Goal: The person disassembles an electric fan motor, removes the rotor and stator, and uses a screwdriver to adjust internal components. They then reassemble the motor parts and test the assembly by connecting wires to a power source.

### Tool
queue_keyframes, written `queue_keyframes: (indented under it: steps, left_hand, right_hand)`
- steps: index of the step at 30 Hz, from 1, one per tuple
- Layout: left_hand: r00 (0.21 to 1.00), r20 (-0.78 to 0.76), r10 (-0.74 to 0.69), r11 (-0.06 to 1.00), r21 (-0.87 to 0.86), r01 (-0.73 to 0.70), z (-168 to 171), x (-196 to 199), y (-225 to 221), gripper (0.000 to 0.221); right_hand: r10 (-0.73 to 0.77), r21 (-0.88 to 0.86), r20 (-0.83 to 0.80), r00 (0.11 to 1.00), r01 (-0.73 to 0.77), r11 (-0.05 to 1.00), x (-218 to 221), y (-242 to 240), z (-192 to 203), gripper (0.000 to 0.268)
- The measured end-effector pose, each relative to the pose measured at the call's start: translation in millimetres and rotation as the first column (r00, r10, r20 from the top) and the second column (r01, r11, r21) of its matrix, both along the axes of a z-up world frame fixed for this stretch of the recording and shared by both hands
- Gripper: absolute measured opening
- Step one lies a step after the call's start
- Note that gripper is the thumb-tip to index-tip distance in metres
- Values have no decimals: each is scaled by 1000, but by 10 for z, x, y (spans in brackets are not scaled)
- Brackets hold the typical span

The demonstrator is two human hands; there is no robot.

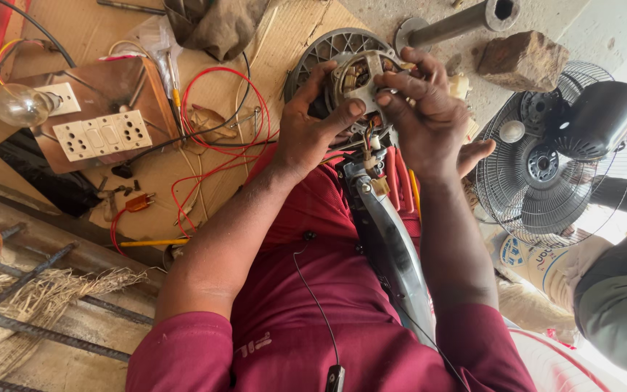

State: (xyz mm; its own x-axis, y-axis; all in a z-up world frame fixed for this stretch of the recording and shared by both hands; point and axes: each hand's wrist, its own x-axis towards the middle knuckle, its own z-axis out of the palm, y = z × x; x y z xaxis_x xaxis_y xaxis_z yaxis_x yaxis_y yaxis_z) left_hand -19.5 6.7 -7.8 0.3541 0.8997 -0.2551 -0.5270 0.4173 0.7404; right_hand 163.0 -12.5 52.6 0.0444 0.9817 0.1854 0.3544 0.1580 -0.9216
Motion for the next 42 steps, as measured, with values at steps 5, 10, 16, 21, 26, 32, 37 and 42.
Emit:
queue_keyframes:
  steps: [5, 10, 16, 21, 26, 32, 37, 42]
  left_hand:
    - [1000, -23, 13, 999, 39, -12, -68, 9, -11, 80]
    - [1000, 4, 31, 999, 36, -31, -93, 13, -16, 81]
    - [998, -60, 33, 999, 26, -31, -99, 27, -75, 78]
    - [992, -111, 68, 986, 158, -50, -131, 27, -55, 74]
    - [991, -114, 67, 984, 171, -47, -169, 38, -37, 74]
    - [992, -100, 74, 980, 190, -54, -205, 58, -56, 77]
    - [993, -95, 72, 981, 186, -53, -203, 55, -57, 79]
    - [981, -171, 89, 974, 221, -50, -224, 33, -65, 79]
  right_hand:
    - [-92, 43, 1, 996, 92, 995, -31, 81, -107, 19]
    - [-74, 218, 61, 995, 59, 974, -159, 231, -16, 32]
    - [-56, 34, 475, 878, 45, 998, -91, 214, 692, 36]
    - [212, -317, 782, 586, 82, 945, -212, 438, 889, 51]
    - [335, -425, 788, 516, 63, 903, -265, 488, 880, 52]
    - [320, -322, 827, 462, -77, 944, -108, 430, 732, 54]
    - [347, -324, 840, 416, -128, 937, -46, 418, 669, 52]
    - [373, -316, 822, 430, -201, 927, -53, 404, 737, 44]
